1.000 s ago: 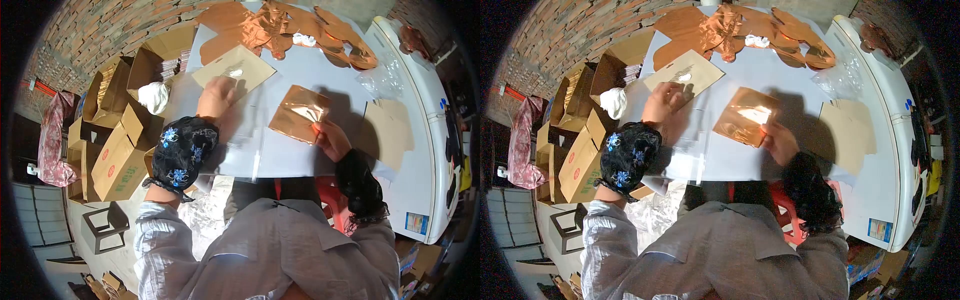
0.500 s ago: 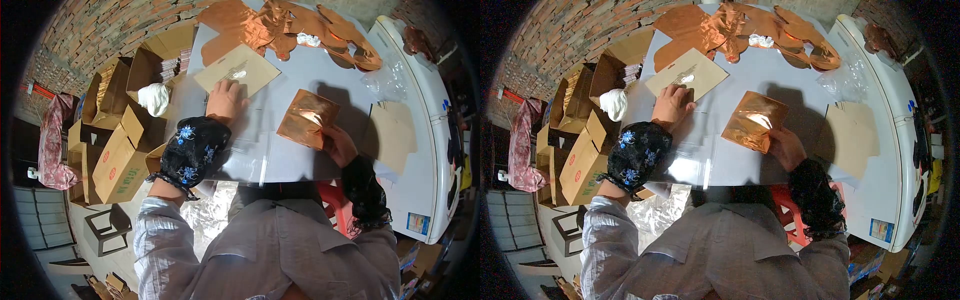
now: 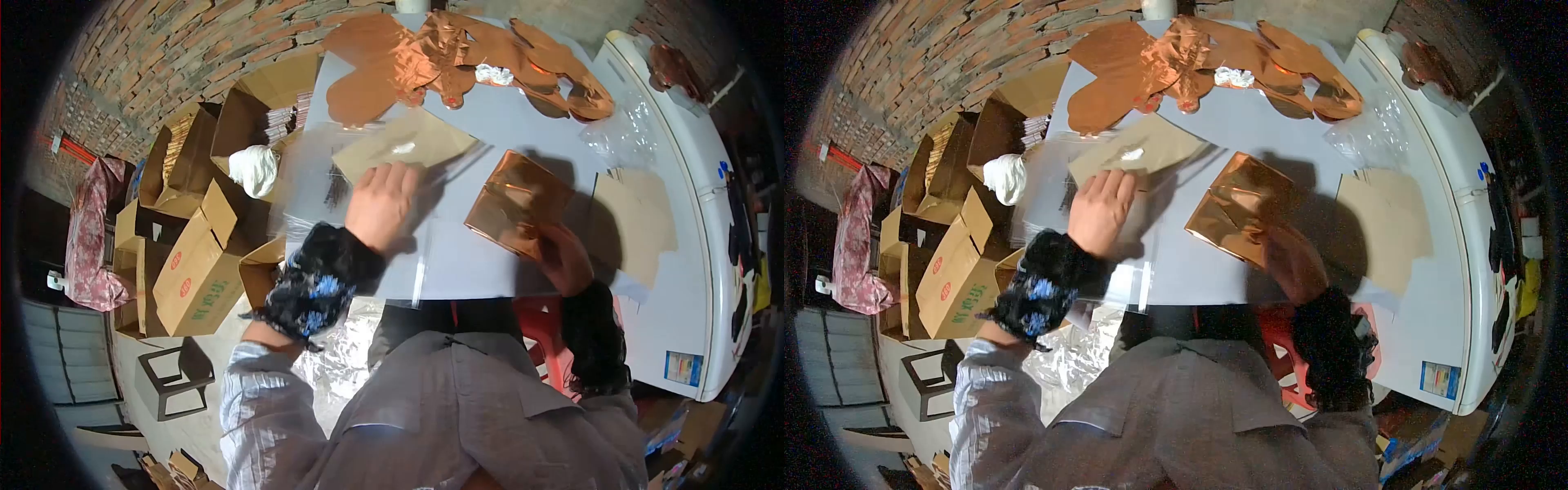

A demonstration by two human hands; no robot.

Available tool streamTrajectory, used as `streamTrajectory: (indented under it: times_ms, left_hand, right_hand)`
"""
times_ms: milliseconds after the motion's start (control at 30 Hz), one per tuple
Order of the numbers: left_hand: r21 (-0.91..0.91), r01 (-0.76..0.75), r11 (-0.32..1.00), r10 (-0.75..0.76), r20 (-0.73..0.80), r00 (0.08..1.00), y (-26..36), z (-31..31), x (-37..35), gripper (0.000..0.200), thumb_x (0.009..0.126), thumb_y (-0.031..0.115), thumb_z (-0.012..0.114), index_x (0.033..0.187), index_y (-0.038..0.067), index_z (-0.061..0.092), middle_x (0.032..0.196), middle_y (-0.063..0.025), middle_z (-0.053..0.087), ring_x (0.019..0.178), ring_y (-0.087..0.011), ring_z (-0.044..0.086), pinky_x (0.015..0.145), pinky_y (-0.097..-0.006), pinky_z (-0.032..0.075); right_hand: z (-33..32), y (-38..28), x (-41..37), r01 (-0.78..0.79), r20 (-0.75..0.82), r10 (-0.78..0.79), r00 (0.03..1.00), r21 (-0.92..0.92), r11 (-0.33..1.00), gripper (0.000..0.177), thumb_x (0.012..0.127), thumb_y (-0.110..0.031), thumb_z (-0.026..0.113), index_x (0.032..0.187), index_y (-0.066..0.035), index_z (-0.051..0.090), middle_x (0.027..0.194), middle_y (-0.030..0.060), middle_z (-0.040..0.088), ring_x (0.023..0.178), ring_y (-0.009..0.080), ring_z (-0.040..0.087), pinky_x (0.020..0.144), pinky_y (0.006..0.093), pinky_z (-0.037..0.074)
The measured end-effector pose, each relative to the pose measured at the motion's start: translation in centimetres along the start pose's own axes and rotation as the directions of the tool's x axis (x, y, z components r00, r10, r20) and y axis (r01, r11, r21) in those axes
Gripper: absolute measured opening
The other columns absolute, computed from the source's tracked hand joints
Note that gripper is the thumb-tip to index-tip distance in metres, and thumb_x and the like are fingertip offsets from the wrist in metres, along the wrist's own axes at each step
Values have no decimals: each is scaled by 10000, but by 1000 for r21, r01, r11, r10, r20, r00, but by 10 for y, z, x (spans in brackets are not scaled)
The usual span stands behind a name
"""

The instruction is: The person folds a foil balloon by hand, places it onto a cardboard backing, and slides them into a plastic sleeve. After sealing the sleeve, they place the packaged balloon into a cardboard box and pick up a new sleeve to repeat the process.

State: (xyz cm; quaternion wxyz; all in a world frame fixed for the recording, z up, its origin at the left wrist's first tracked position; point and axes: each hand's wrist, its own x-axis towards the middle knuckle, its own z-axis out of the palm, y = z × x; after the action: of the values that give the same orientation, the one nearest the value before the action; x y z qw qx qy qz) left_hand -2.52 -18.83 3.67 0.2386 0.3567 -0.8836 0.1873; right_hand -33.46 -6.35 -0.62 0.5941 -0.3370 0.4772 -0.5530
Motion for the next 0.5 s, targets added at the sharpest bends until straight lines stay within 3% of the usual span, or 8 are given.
streamTrajectory:
  times_ms: [33, 100, 167, 200, 300, 367, 433, 500]
  left_hand:
    - [-13, -27, 1000, 27, 12, 1000, 13, -13, -1, 70, 871, 119, 583, 909, 79, 541, 849, -56, 536, 824, -233, 595, 732, -361, 508]
    - [-64, -62, 996, 66, 56, 996, 40, -26, -8, 115, 837, 122, 590, 930, 72, 543, 908, -56, 563, 899, -227, 607, 774, -345, 503]
    - [-101, -103, 990, 104, 10, 995, 67, -27, -15, 116, 803, 113, 578, 902, 71, 535, 894, -67, 553, 927, -225, 602, 786, -340, 488]
    - [-162, -67, 985, 70, 18, 997, 80, -25, -19, 147, 833, 103, 607, 961, 61, 548, 1045, -84, 621, 1021, -243, 633, 789, -353, 529]
    - [-287, 30, 957, 25, 186, 982, 114, -26, -31, 138, 830, 92, 608, 949, 62, 545, 1024, -103, 622, 1001, -261, 635, 761, -369, 531]
    - [-373, 60, 926, 30, 229, 973, 130, -25, -34, 188, 819, 137, 670, 929, 50, 545, 982, -112, 610, 950, -282, 613, 767, -389, 520]
    - [-452, 86, 888, 31, 245, 969, 140, -25, -35, 236, 809, 173, 708, 923, 41, 549, 965, -114, 601, 920, -295, 597, 772, -400, 511]
    - [-497, 92, 863, -4, 176, 984, 144, -15, -41, 293, 795, 223, 752, 924, 41, 562, 914, -130, 569, 888, -320, 549, 777, -427, 474]
  right_hand:
    - [-8, -3, -15, 119, 46, -111, 993, -233, 965, 273, 995, -110, 497, 1232, 17, 542, 1139, 126, 632, 1029, 226, 641, 925, 375, 531]
    - [-18, -9, -48, 120, 42, -114, 993, -215, 969, 254, 1008, -106, 472, 1214, 22, 547, 1145, 132, 620, 1078, 238, 630, 973, 382, 525]
    - [-14, -22, -82, -62, -43, 78, 996, 299, 952, 268, 1019, -128, 459, 1223, 26, 541, 1151, 127, 612, 1105, 247, 620, 984, 384, 523]
    - [-23, -20, -97, -77, -132, 122, 984, 307, 948, 288, 1029, -155, 448, 1234, 25, 538, 1155, 114, 609, 1092, 245, 620, 964, 378, 529]
    - [-39, -14, -149, -27, -173, 103, 980, 390, 920, 277, 1017, -118, 478, 1247, 26, 536, 1173, 110, 598, 1075, 240, 616, 938, 364, 529]
    - [-47, 3, -175, 108, -185, -161, 970, -270, 957, 295, 987, -45, 522, 1274, 22, 525, 1195, 103, 581, 1050, 214, 608, 913, 337, 525]
    - [-34, 3, -188, 148, -97, -222, 970, -486, 861, 309, 973, -16, 538, 1279, 22, 523, 1200, 102, 573, 1044, 204, 603, 918, 327, 520]
    - [-34, 17, -198, 3, -256, -31, 966, -108, 994, 283, 969, -13, 534, 1250, 17, 531, 1161, 96, 589, 1028, 186, 605, 926, 321, 508]
